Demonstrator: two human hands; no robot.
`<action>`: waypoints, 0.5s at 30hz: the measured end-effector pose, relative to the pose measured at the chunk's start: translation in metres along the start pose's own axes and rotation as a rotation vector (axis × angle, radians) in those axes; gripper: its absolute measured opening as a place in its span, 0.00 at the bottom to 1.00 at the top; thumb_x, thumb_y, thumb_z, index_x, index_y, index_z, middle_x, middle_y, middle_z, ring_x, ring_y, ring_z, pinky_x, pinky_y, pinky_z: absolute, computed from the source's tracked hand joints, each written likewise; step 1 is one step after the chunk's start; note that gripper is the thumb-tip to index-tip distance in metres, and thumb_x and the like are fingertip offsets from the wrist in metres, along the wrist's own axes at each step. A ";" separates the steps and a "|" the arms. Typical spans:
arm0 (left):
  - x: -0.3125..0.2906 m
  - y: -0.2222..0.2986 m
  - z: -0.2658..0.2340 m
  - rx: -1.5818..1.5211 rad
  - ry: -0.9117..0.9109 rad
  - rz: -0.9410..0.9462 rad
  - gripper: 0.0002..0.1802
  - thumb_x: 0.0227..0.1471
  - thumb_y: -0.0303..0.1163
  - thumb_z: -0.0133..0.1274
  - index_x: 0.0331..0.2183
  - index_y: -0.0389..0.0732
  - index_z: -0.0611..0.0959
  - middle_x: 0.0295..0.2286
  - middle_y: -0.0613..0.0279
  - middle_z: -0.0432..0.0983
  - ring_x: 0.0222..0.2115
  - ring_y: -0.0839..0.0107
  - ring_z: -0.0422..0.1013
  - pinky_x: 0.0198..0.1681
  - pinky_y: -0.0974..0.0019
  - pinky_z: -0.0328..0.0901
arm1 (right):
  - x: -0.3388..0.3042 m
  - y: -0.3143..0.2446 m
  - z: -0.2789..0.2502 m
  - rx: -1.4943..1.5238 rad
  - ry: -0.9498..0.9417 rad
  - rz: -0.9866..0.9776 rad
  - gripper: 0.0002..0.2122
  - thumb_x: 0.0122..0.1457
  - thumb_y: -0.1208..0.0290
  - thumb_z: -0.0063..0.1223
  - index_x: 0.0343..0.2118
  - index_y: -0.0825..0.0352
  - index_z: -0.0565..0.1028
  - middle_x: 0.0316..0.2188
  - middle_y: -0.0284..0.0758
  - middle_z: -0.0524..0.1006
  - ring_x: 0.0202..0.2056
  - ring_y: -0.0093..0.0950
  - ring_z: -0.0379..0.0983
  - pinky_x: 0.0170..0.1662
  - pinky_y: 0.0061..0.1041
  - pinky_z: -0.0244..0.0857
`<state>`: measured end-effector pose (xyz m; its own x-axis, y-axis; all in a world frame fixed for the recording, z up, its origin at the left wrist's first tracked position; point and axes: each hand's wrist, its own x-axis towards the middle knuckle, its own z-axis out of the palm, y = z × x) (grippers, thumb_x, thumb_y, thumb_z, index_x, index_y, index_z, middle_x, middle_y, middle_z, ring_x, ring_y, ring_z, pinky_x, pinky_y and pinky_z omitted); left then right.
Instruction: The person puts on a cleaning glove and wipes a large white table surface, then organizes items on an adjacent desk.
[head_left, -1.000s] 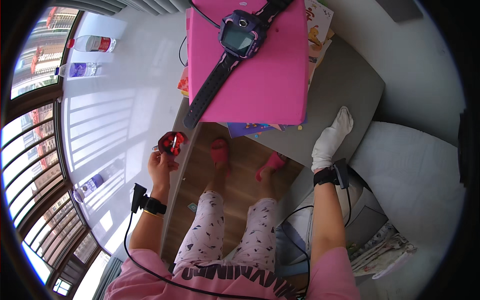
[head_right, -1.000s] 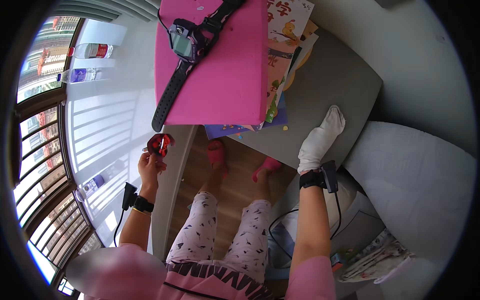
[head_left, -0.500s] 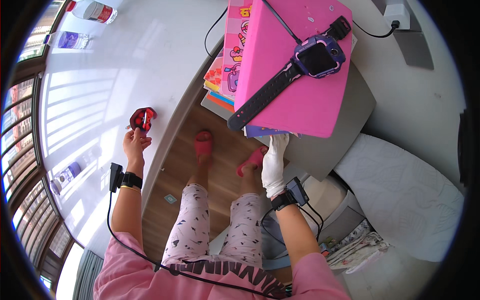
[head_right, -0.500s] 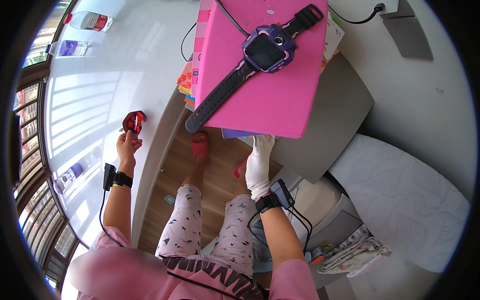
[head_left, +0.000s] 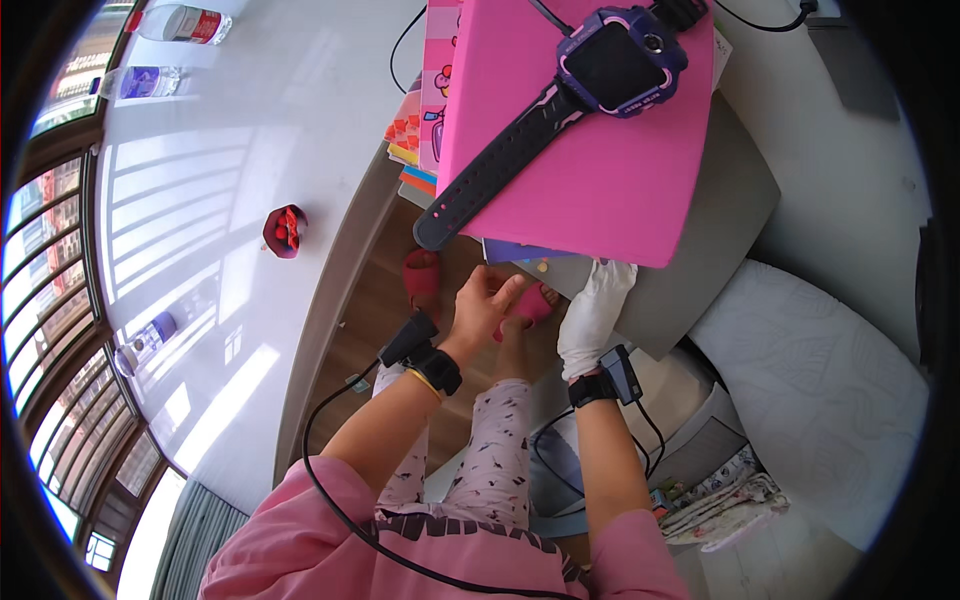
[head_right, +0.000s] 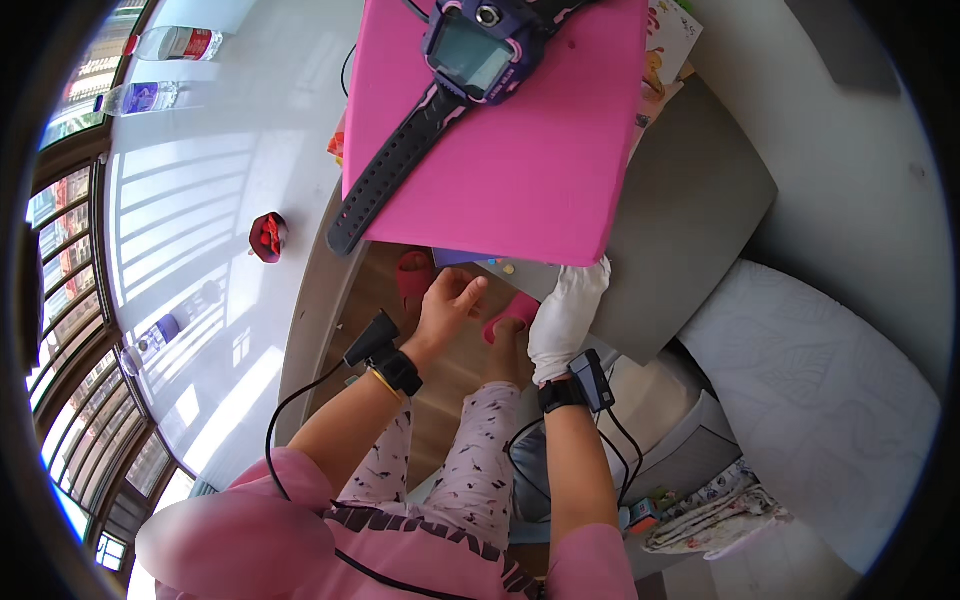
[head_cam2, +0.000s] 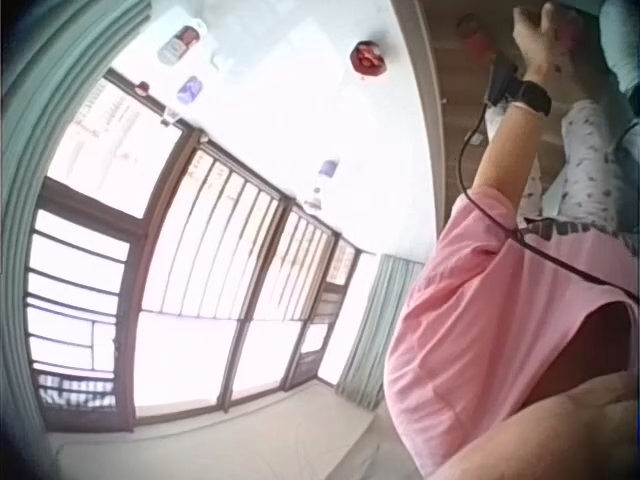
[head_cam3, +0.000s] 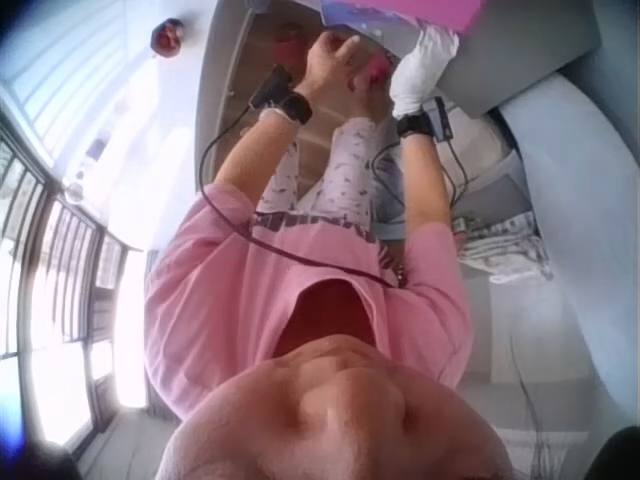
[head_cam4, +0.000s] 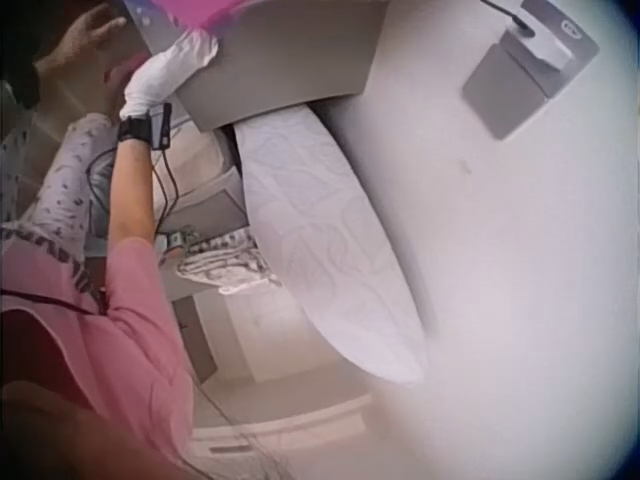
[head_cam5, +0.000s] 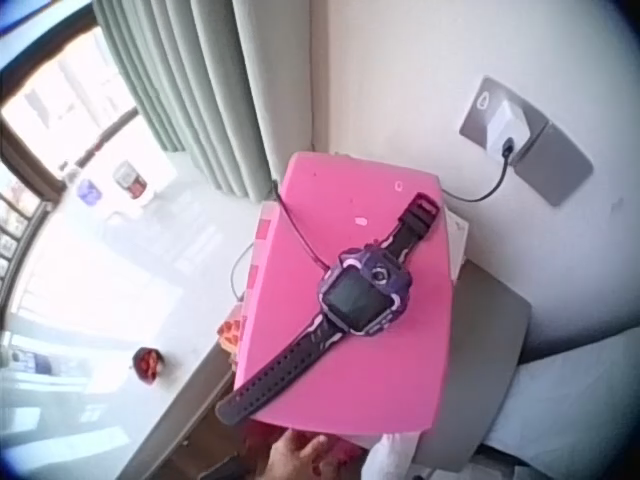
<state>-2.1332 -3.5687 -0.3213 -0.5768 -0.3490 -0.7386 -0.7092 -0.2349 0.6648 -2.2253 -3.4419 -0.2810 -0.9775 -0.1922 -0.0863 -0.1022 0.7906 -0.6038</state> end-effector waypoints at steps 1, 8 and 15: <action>0.002 0.005 0.013 0.005 0.001 0.000 0.22 0.49 0.44 0.58 0.32 0.33 0.75 0.23 0.59 0.75 0.22 0.76 0.73 0.24 0.71 0.68 | 0.003 -0.001 0.000 0.124 0.009 0.003 0.13 0.58 0.78 0.34 0.44 0.73 0.66 0.47 0.49 0.65 0.52 0.46 0.56 0.55 0.39 0.49; 0.017 0.021 0.033 -0.320 0.055 -0.263 0.21 0.55 0.46 0.50 0.33 0.34 0.71 0.23 0.58 0.72 0.20 0.69 0.73 0.21 0.69 0.68 | 0.001 0.017 0.005 0.083 0.075 -0.086 0.13 0.56 0.78 0.36 0.43 0.73 0.68 0.43 0.45 0.69 0.48 0.44 0.61 0.53 0.38 0.53; 0.015 0.013 0.022 -0.289 -0.050 -0.150 0.19 0.56 0.42 0.49 0.30 0.33 0.73 0.21 0.58 0.72 0.18 0.70 0.72 0.19 0.70 0.68 | -0.005 0.022 0.008 0.052 0.067 -0.083 0.15 0.55 0.80 0.37 0.45 0.72 0.67 0.45 0.46 0.69 0.49 0.44 0.61 0.55 0.38 0.52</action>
<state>-2.1598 -3.5568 -0.3263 -0.4984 -0.2480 -0.8307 -0.6478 -0.5303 0.5470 -2.2211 -3.4283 -0.3005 -0.9765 -0.2146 0.0178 -0.1749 0.7421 -0.6471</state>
